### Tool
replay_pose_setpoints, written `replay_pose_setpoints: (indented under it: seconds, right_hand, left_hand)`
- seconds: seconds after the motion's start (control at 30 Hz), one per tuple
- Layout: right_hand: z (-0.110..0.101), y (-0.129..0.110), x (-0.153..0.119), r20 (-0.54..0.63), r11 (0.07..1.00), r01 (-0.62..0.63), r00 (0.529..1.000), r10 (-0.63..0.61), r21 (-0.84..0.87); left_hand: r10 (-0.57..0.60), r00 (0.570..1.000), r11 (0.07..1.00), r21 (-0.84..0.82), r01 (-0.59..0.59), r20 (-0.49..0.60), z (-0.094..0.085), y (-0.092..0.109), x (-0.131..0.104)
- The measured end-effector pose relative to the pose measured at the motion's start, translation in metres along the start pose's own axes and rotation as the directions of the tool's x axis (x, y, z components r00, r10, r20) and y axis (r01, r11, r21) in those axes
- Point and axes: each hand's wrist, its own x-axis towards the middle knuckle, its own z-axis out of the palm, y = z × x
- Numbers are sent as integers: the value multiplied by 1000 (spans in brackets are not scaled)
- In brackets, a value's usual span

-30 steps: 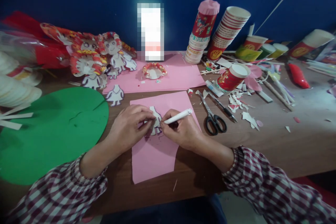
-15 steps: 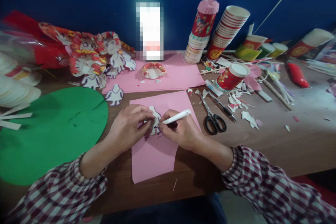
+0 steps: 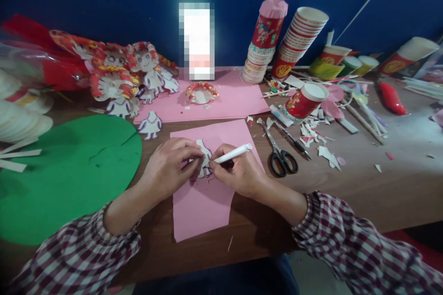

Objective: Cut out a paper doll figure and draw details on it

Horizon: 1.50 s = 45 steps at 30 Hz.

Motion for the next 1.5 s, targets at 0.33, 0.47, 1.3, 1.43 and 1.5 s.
replay_pose_setpoints:
  seconds: [0.33,0.47,1.3,1.43,1.5]
  right_hand:
    - [-1,3,1,-88,998,-14,996,20,69]
    - [-1,4,1,-93,999,7,996,-3,46]
    - [1,-3,2,8,1000,27,1000,-27,-9]
    - [1,0,1,0,1000,22,1000,-22,-14]
    - [1,2,1,-21,1000,11,1000,-12,-9]
  left_hand:
    - [20,1000,1000,-17,-20,-19,0,0,0]
    - [39,999,999,-28,-40,-37,0,-2,0]
    - [18,999,1000,-1,-18,-42,1,-2,0]
    - [20,999,1000,-4,-20,-49,2,-2,-1]
    - [19,998,1000,-2,-19,-53,2,-3,-1]
